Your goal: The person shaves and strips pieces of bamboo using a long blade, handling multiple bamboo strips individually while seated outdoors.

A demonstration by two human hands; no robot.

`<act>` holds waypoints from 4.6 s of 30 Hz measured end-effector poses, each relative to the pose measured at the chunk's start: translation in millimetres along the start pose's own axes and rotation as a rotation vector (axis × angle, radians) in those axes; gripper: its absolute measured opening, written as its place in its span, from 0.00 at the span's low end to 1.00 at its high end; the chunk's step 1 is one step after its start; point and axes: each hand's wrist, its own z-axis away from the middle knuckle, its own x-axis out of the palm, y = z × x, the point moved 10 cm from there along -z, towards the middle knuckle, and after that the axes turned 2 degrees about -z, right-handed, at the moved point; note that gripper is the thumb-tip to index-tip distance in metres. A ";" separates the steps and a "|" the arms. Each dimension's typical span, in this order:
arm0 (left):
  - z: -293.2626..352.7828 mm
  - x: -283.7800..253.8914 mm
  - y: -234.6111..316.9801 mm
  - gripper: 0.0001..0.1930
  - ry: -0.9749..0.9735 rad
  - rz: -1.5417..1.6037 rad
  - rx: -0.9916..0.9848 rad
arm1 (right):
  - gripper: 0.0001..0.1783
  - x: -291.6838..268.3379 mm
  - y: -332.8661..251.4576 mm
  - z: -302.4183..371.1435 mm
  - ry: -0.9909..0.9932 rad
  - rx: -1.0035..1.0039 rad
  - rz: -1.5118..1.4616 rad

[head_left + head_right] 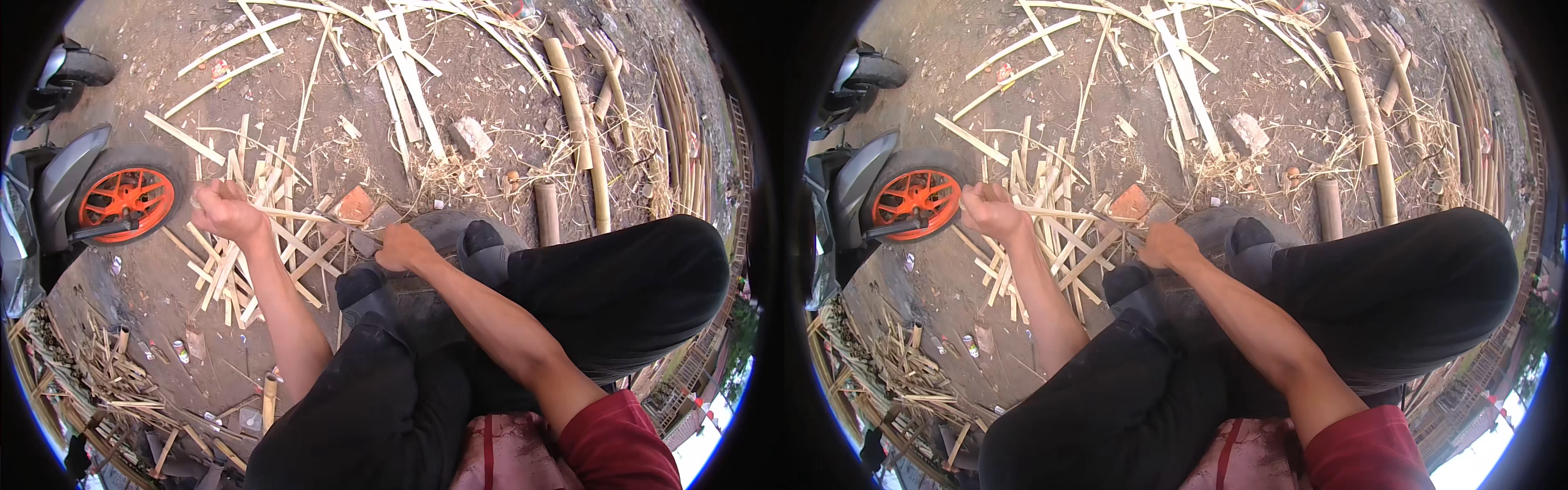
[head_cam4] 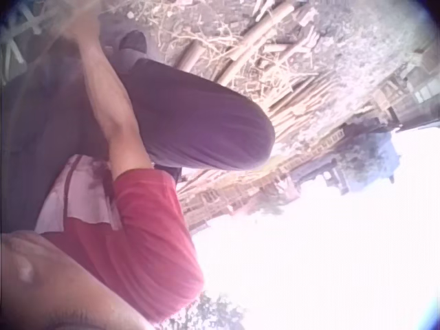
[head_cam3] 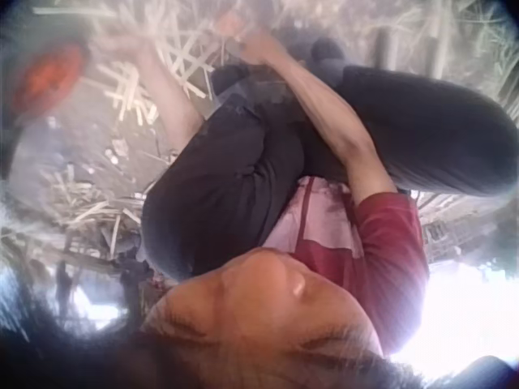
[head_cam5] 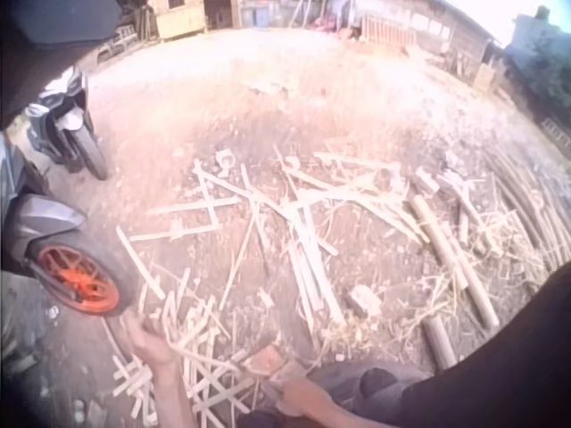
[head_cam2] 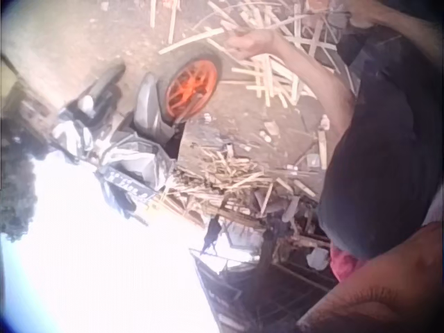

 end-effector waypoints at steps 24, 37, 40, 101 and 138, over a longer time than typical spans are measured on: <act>-15.4 -24.3 -6.1 0.15 -0.028 -0.009 -0.014 | 0.16 -62.3 -45.7 -20.7 0.318 -0.187 -0.511; -25.0 -50.2 -2.0 0.15 0.110 -0.113 0.046 | 0.20 7.0 -27.3 -23.6 0.088 -0.165 -0.205; -21.0 -51.6 0.7 0.14 0.172 -0.177 0.016 | 0.20 39.1 10.5 -21.7 -0.055 -0.085 -0.051; 26.4 -23.0 66.4 0.11 -0.507 -0.315 0.371 | 0.39 -84.3 -176.3 46.5 -0.052 -0.447 -1.112; 69.7 -24.0 101.6 0.13 -0.596 -0.189 0.482 | 0.31 -121.6 -225.9 152.8 -0.111 -0.390 -0.564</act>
